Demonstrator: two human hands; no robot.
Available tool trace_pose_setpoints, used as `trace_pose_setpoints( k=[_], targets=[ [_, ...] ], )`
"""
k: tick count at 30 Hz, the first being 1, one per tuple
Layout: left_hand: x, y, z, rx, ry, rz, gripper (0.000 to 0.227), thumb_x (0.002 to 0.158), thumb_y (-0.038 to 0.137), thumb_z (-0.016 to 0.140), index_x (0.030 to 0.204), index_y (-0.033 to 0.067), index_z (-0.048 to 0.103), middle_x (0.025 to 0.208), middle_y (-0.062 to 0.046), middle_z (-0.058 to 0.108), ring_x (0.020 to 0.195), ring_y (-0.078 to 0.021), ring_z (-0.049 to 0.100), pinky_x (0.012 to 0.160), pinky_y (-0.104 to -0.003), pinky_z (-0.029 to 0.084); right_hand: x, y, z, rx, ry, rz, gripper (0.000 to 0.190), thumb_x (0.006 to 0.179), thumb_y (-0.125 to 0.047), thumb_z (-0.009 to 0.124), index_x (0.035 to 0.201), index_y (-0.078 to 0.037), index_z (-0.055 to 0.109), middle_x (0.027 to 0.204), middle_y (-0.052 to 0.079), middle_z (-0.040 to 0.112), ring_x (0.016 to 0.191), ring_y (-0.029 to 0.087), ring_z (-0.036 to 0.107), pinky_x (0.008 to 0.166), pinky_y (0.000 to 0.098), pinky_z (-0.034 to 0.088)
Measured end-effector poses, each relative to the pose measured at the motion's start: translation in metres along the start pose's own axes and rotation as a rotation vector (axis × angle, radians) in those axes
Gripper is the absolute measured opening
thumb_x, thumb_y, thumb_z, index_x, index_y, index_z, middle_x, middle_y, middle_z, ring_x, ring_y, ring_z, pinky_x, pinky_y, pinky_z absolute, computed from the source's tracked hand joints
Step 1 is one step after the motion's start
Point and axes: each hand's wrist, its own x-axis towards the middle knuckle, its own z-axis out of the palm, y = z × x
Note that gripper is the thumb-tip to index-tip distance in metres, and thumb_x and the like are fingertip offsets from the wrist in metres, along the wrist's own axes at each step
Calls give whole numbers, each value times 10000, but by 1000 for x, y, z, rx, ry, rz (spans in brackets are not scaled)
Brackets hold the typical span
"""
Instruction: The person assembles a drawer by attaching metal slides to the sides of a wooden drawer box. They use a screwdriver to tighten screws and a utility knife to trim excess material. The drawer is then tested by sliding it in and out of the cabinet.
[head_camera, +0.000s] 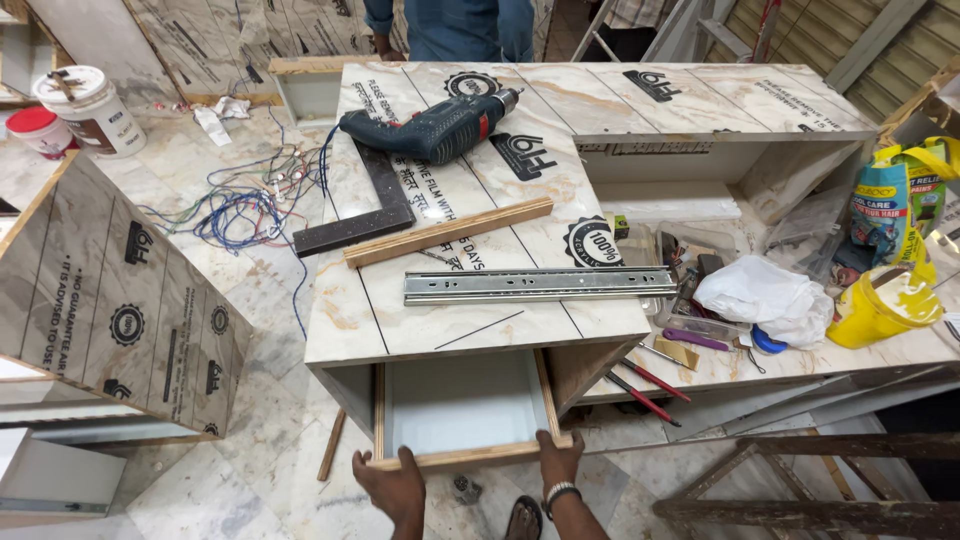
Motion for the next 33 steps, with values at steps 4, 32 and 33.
trace_pose_setpoints(
  k=[4,32,33],
  targets=[
    [-18,-16,-12,-41,60,66,899,835,196,732,1523,-100,236,1430,-265,453,1269,-444,551,1065,-499,475,-17,18,-21,-23,3,-17,917,782,-260,805,1543,-54,337,1420,236,535,1264,324,561,1069,390,438],
    [-4,-38,-22,110,-69,75,828,828,434,786,1410,-48,446,1367,-254,507,1214,-403,595,1028,-476,501,-13,10,-35,-161,-124,-3,830,788,-425,814,1442,-51,466,1266,193,668,1169,287,642,1007,385,501],
    [-8,-52,-28,146,-54,125,832,814,448,808,1388,-52,472,1345,-259,521,1227,-399,582,1020,-478,495,-20,16,-47,-206,-153,-2,806,792,-449,810,1423,-52,502,1258,182,686,1167,279,649,1003,384,501]
  ],
)
